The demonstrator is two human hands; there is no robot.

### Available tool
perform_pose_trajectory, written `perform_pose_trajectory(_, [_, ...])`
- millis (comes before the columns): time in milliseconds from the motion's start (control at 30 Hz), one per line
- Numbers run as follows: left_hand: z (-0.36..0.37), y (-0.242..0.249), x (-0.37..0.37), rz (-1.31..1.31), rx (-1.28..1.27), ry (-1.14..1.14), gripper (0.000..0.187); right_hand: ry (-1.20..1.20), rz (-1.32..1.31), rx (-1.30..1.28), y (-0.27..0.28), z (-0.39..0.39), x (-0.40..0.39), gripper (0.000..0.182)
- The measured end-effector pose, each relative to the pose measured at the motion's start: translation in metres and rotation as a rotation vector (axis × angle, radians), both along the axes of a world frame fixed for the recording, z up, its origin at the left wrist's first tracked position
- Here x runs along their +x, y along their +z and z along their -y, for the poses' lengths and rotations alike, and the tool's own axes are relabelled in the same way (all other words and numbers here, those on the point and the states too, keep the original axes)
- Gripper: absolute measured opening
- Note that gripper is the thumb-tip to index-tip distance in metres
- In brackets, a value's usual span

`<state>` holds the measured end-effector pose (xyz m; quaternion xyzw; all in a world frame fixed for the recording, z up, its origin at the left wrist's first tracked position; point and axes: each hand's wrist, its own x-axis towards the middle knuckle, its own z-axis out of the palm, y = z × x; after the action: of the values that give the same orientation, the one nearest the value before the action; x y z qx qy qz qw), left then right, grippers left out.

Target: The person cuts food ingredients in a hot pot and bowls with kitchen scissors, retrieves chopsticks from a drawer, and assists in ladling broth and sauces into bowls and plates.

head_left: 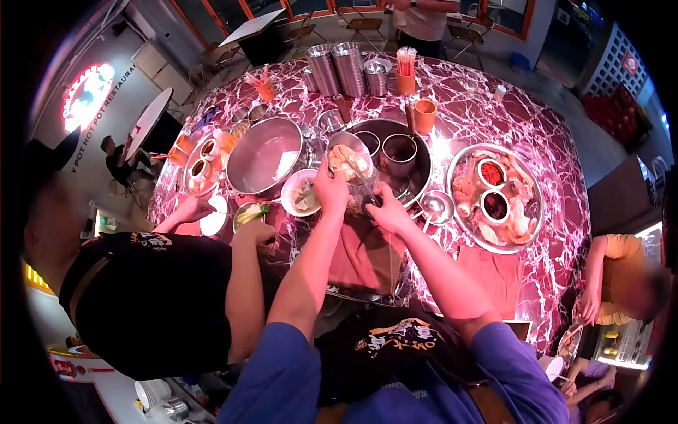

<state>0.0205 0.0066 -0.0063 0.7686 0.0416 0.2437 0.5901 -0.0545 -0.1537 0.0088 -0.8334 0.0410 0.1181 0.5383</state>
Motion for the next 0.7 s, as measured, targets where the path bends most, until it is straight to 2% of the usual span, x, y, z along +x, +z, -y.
perform_pose_trajectory(33, [0.000, 0.006, 0.000, -0.003, 0.003, -0.007, 0.056, -0.012, -0.028, 0.124, -0.011, -0.003, 0.004, 0.060])
perform_pose_trajectory(67, [0.001, 0.012, -0.002, 0.006, 0.112, 0.026, 0.054, -0.020, -0.031, 0.127, -0.022, -0.006, 0.007, 0.060])
perform_pose_trajectory(100, [0.003, 0.018, -0.004, 0.014, 0.219, 0.058, 0.052, -0.028, 0.004, 0.172, -0.030, -0.010, 0.008, 0.052])
perform_pose_trajectory(200, [0.012, 0.045, -0.018, -0.034, 0.233, 0.027, 0.052, -0.044, 0.042, 0.282, -0.037, -0.017, 0.006, 0.041])
perform_pose_trajectory(233, [0.010, 0.040, -0.015, -0.021, 0.323, 0.046, 0.051, -0.048, 0.006, 0.302, -0.035, -0.016, 0.004, 0.046])
perform_pose_trajectory(467, [0.012, 0.039, -0.018, 0.013, 0.302, 0.031, 0.051, -0.046, -0.065, 0.391, -0.034, -0.020, -0.002, 0.053])
perform_pose_trajectory(533, [-0.002, 0.025, -0.015, -0.013, 0.315, 0.037, 0.049, 0.039, -0.041, 0.161, -0.002, -0.011, -0.005, 0.056])
perform_pose_trajectory(600, [-0.014, -0.014, 0.002, 0.035, -0.228, 0.009, 0.047, 0.139, 0.081, -0.136, 0.043, 0.004, -0.013, 0.059])
perform_pose_trajectory(633, [0.001, 0.028, -0.018, -0.112, -0.347, 0.129, 0.043, 0.153, 0.149, -0.280, 0.059, 0.013, -0.020, 0.055])
perform_pose_trajectory(667, [-0.014, -0.007, -0.003, -0.038, -0.501, 0.087, 0.037, 0.160, 0.198, -0.435, 0.072, 0.029, -0.031, 0.052])
perform_pose_trajectory(700, [-0.005, -0.007, -0.011, 0.023, -0.633, 0.000, 0.033, 0.156, 0.211, -0.489, 0.094, 0.050, -0.053, 0.049])
